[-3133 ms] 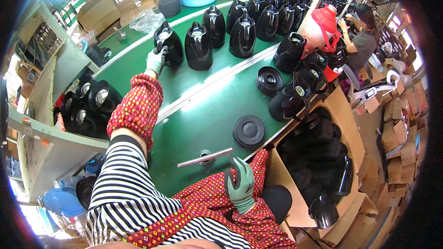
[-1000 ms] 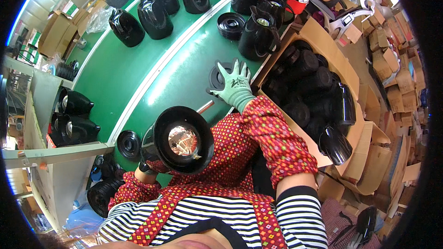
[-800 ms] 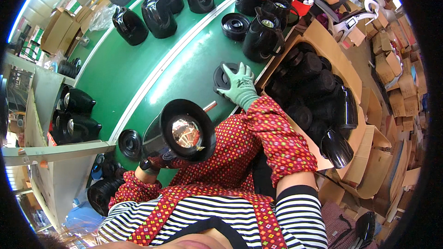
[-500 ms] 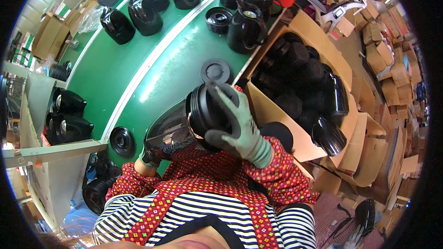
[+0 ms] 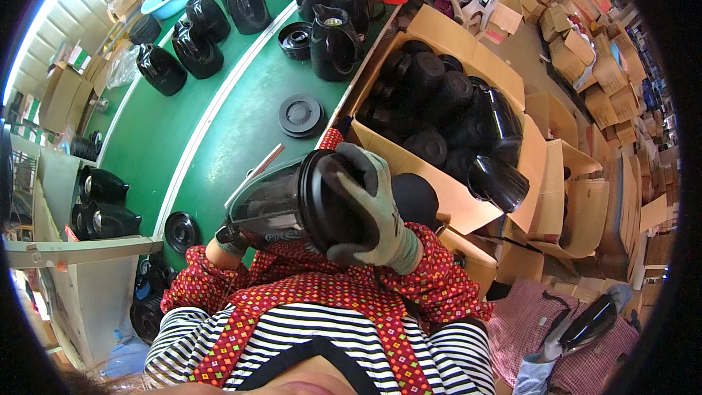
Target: The person repeatedly picks up black kettle bodies and metal spouts from a green workbench, inserts the spouts into the kettle openings, and places the assembled units into a cardboard box. The process is repeated for multiple units throughout the clip.
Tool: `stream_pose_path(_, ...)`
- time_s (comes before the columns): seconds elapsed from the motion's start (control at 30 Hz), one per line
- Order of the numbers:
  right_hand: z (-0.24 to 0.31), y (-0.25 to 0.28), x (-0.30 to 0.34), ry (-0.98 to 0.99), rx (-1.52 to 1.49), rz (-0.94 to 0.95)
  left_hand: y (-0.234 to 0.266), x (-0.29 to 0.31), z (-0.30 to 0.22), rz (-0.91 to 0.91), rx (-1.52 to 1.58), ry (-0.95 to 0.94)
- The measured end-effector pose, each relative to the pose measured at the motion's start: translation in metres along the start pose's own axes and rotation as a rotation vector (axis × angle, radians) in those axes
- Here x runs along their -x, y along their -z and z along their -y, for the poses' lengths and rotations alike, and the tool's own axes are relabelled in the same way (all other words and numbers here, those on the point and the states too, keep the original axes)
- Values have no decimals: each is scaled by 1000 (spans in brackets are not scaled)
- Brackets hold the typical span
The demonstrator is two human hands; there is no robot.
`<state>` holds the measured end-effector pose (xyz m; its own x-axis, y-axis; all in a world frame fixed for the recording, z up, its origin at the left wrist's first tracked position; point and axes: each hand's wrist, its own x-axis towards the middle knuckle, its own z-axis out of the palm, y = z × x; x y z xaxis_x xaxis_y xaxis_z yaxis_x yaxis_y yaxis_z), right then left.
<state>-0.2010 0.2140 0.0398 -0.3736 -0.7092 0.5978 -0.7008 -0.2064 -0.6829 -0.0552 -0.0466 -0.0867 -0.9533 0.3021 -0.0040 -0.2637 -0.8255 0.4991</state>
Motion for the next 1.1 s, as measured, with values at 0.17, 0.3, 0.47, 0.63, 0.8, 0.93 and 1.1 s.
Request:
stream_pose_path(0.17, 5, 1, 9, -196, -143, -52, -45, 12, -26, -357, -826, -338)
stream_pose_path(0.3, -1, -6, 13, -1011, -884, -92, -103, 13, -53, -493, -1745, -946)
stream_pose_path(0.47, 0, 26, 14, -695, -649, 75, -120, 15, -73, -505, -1699, -619)
stream_pose_path(0.63, 19, -4, 13, -295, -404, -180, -108, 3, -61, -383, -1304, -506)
stream_pose_path(0.8, -17, -2, 36, -945, -1715, -66, -152, 4, -89, 52, -2260, -958)
stream_pose_path(0.93, 34, 4, 8, -662, -1269, -159, -143, 3, -73, -527, -1104, -379)
stream_pose_path(1.1, 45, 2, 10, -658, -1060, -326, -164, -4, -70, -350, -1750, -762)
